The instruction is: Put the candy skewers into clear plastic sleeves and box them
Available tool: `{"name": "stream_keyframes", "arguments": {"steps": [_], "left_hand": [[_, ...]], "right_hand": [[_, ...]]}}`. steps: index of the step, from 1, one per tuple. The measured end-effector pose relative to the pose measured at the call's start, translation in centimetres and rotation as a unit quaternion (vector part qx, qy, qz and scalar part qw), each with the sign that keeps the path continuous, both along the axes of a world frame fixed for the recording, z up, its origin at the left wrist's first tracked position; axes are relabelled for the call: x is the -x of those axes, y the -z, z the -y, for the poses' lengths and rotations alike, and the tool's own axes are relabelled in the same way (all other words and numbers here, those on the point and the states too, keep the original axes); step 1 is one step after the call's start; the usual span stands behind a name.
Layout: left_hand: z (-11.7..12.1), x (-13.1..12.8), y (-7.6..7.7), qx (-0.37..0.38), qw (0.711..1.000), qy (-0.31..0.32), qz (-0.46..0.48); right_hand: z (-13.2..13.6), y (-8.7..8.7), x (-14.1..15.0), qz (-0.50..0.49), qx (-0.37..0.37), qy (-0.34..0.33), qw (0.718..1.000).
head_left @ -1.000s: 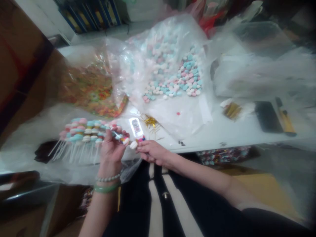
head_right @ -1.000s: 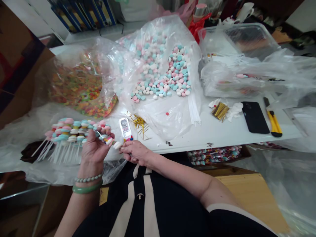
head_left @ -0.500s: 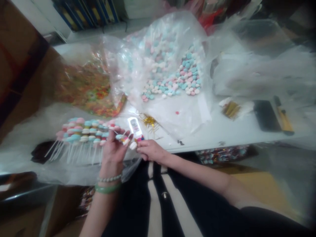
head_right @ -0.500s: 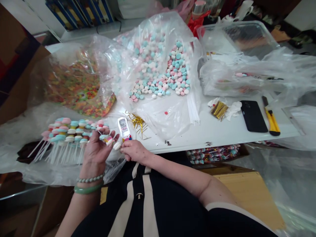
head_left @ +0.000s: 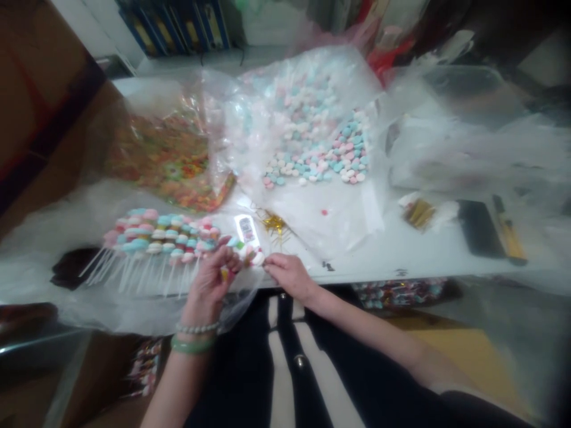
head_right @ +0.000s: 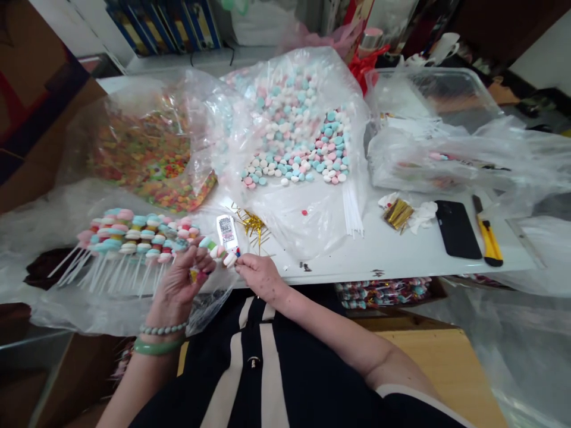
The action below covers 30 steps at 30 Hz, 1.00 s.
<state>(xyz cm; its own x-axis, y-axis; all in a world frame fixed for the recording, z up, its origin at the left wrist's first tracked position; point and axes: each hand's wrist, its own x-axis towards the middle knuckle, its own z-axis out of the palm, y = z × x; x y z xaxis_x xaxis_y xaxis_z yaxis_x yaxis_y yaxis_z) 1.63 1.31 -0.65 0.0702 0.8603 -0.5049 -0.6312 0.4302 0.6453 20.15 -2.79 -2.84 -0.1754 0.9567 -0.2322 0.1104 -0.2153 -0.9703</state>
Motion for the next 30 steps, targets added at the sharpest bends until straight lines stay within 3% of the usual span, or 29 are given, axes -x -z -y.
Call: {"name": "stream_keyframes", "arguments": {"steps": [3,5,9,14,18,23,30], "left_hand": [[0.8,-0.8,-0.1,-0.01,0.998,0.06,-0.009],[1.0,-1.1,0.0,-0.01,0.997,0.072,-0.034],[1.1,-1.6,0.5,-0.014,0.995,0.056,-0.082],[1.0,-1.1,0.8,-0.006,0.997,0.04,-0.069],[1.0,0.0,0.9,-0.005,0.998,0.005,-0.061],[0.9,0.4,1.2,-0.034,0.986,0.044,-0.16],[0.6,0.4,1.6,-0.077,0.96,0.061,-0.261]], "right_hand": [[0.2,0.3,0.3,0.015,-0.002,0.008,1.0],[0.3,0.4,0.6,0.058,-0.045,0.007,0.997],[0.7,0.4,0.8,0.176,-0.13,-0.016,0.976],[0.9,0.5,0.9,0.271,-0.164,-0.044,0.948],[1.0,0.8,0.7,0.262,-0.162,-0.064,0.949],[0.6,0.8,0.2,0.239,-0.141,-0.077,0.958],[0.2,1.4,-0.7,0.282,-0.158,-0.133,0.937]]}}
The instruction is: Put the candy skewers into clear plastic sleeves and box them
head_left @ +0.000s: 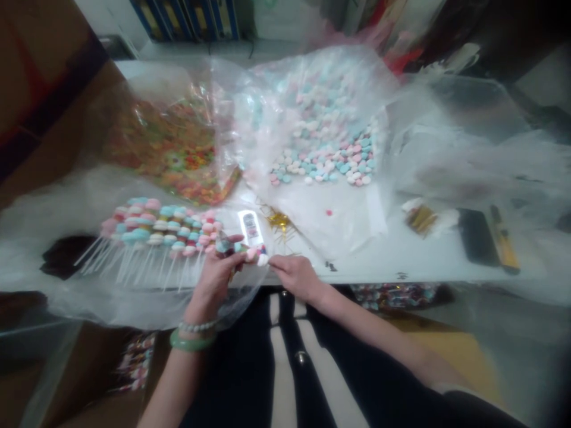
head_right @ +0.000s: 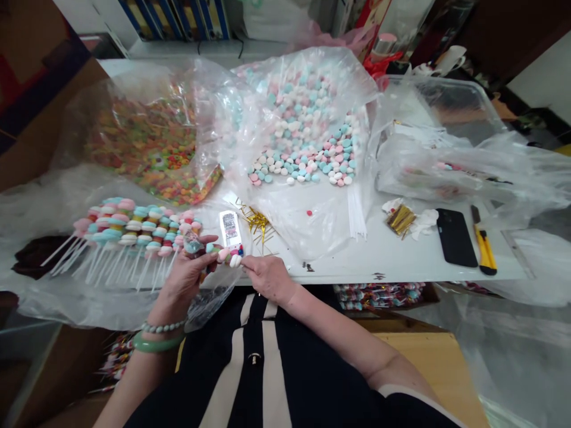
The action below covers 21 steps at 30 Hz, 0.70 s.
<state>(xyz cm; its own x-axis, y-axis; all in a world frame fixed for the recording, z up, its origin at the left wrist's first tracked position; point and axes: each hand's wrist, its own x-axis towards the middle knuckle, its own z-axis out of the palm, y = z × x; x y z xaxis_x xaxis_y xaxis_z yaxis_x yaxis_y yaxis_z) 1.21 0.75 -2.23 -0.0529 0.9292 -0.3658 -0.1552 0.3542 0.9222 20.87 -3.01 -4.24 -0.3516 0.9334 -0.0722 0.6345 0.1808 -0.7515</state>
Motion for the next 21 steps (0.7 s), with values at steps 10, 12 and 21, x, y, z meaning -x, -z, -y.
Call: {"name": "stream_keyframes", "arguments": {"steps": [10,12,21], "left_hand": [[-0.8,0.5,2.1,0.056,0.989,0.118,-0.062],[-1.0,0.2,2.3,0.055,0.99,0.126,-0.04],[-0.3,-1.1,3.7,0.042,0.983,0.156,-0.084]], "right_hand": [[-0.2,1.4,-1.6,0.132,-0.049,-0.058,0.988],[-0.2,1.8,-2.1,0.134,-0.052,-0.056,0.988],[0.5,2.9,-4.3,0.113,-0.024,-0.048,0.992]]}}
